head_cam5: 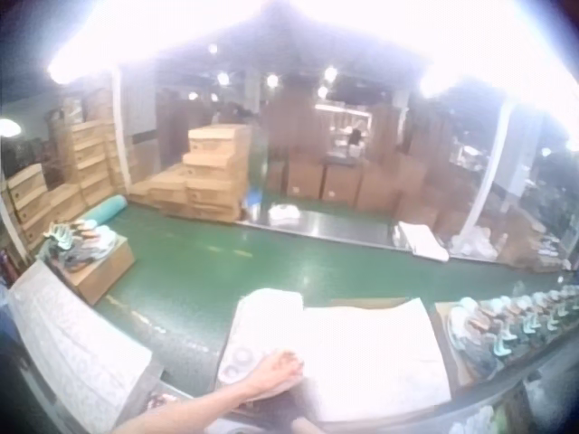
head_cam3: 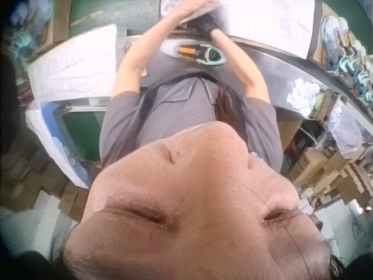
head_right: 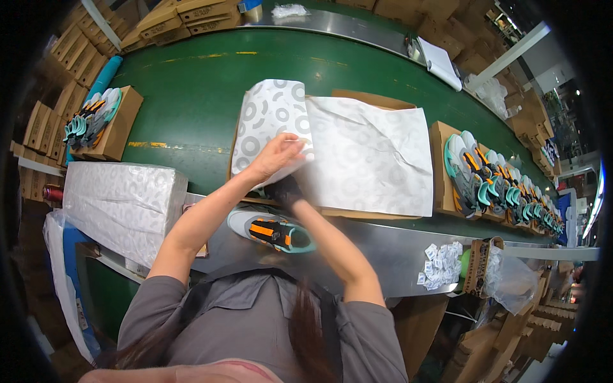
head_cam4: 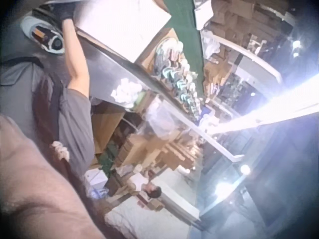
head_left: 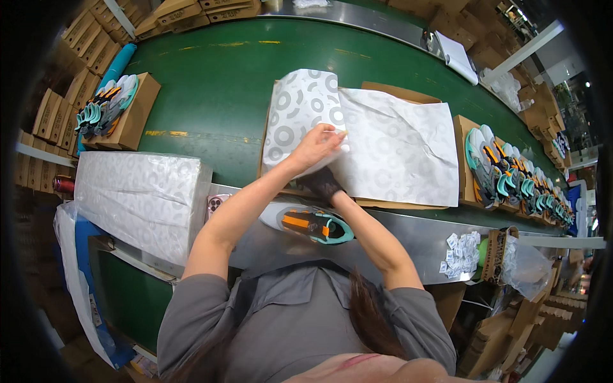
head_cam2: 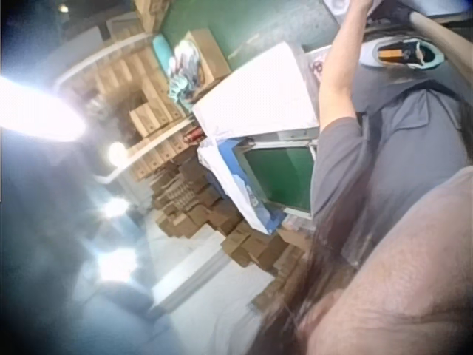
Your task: The person places a pair of teal and orange sneakers into a cardboard box, wraps them in tissue paper, and closes the box. This process is repeated for multiple pairs of shoes on a conveyor belt.
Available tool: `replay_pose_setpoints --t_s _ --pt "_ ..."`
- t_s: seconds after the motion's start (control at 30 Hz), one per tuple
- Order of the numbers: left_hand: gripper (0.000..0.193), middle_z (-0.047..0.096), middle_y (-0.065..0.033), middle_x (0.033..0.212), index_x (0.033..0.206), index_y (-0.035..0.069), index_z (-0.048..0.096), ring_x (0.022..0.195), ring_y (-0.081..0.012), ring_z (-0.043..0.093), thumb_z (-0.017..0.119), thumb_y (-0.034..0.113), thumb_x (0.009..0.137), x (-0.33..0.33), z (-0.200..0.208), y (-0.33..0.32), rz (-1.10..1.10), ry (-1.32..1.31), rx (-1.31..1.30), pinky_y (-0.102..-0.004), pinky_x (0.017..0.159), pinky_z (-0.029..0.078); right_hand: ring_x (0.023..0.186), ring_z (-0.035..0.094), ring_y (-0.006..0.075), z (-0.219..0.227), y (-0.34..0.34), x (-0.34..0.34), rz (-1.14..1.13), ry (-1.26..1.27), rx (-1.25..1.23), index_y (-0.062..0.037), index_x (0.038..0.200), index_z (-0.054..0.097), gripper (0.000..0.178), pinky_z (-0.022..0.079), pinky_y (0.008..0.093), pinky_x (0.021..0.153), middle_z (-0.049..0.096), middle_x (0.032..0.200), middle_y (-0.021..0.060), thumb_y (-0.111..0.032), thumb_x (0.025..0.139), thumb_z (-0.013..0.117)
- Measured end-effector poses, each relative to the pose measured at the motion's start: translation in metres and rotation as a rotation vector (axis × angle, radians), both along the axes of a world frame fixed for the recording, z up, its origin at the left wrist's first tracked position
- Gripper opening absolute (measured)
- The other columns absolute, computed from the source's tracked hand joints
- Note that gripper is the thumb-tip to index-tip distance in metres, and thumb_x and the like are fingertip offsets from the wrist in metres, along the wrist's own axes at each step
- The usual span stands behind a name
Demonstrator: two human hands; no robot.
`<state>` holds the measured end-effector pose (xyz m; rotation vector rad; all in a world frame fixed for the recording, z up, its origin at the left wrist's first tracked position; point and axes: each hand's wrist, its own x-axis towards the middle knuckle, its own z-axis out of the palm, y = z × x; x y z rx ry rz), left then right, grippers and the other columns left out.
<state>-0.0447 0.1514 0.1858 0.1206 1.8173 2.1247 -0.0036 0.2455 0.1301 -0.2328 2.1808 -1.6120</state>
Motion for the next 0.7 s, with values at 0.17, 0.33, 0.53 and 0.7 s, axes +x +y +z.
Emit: replay_pose_setpoints --t_s 0.17,0.33,0.53,0.7 --pt "0.022 0.059 -0.0077 0.098 0.090 0.006 0.064 0.083 -0.0230 0.056 0.053 0.025 0.085 -0.002 -0.051 -0.031 0.274 0.618 -0.539 -0.0263 0.073 0.043 0.079 0.061 0.0199 0.078 0.064 0.075 -0.269 0.089 0.066 0.0003 0.105 0.055 0.034 0.047 0.0306 0.071 0.063 0.088 0.0158 -0.022 0.080 0.058" --pt "0.031 0.062 -0.0074 0.078 0.068 0.003 0.064 0.062 -0.0154 0.055 0.056 0.030 0.082 0.024 -0.050 -0.030 -0.369 0.944 -0.960 -0.0252 0.057 0.043 0.066 0.055 0.0082 0.064 0.117 0.145 -0.693 0.083 0.070 -0.0014 0.090 0.057 0.017 0.042 0.0220 0.063 0.063 0.074 0.0043 -0.017 0.086 0.053" --pt "0.036 0.057 -0.0032 0.061 0.075 0.000 0.063 0.058 -0.0087 0.050 0.065 0.036 0.077 0.074 0.024 -0.036 -0.601 0.050 -0.653 -0.0244 0.057 0.042 0.068 0.051 0.0100 -0.041 0.143 0.182 -0.707 -0.421 0.013 -0.0038 0.103 0.057 0.030 0.041 0.0246 0.058 0.060 0.074 0.0055 -0.028 0.085 0.054" --pt "0.095 0.041 -0.0201 0.117 0.124 -0.003 0.035 0.110 -0.0332 0.042 0.081 0.040 0.053 0.151 -0.009 -0.061 -0.242 0.726 -0.784 -0.0375 0.093 0.036 0.046 0.041 0.0071 0.001 0.091 0.166 -0.446 -0.459 -0.140 -0.0078 0.092 0.057 0.025 0.032 0.0209 0.041 0.044 0.055 -0.0022 -0.031 0.086 0.054"
